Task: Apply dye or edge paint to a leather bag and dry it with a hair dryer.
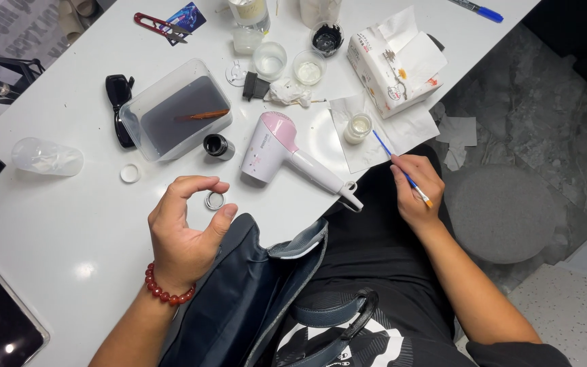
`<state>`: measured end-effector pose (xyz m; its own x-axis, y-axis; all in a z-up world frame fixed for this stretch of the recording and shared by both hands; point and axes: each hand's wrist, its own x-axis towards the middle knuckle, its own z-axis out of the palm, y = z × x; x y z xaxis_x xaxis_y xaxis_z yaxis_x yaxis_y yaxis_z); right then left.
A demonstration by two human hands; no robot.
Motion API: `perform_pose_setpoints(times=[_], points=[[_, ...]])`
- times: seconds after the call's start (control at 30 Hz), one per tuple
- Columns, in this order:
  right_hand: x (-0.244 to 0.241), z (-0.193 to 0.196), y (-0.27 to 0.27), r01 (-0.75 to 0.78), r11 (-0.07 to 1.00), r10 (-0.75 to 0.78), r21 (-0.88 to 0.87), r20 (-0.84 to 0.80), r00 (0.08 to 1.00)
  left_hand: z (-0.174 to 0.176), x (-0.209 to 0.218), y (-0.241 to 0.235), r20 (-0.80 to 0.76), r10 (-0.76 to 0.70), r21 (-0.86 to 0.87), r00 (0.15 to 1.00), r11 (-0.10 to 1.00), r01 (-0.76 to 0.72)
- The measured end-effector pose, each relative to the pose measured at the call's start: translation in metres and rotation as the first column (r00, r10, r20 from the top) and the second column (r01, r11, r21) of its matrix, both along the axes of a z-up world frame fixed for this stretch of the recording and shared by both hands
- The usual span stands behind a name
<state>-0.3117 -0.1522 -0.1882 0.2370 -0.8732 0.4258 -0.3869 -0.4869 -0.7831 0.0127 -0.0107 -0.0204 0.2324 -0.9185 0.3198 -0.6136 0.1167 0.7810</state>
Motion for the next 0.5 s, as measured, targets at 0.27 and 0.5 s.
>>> perform_pose_setpoints(times=[0.27, 0.5], points=[[-0.01, 0.022, 0.01, 0.051, 0.996, -0.046, -0.072, 0.073, 0.996, 0.003, 0.0, -0.001, 0.017, 0.049, -0.026, 0.999, 0.998, -0.049], [0.097, 0.127, -0.041, -0.404, 0.871, 0.429, -0.279, 0.036, 0.902, -0.004, 0.015, 0.001, -0.352, 0.191, -0.16, 0.916, 0.952, -0.26]])
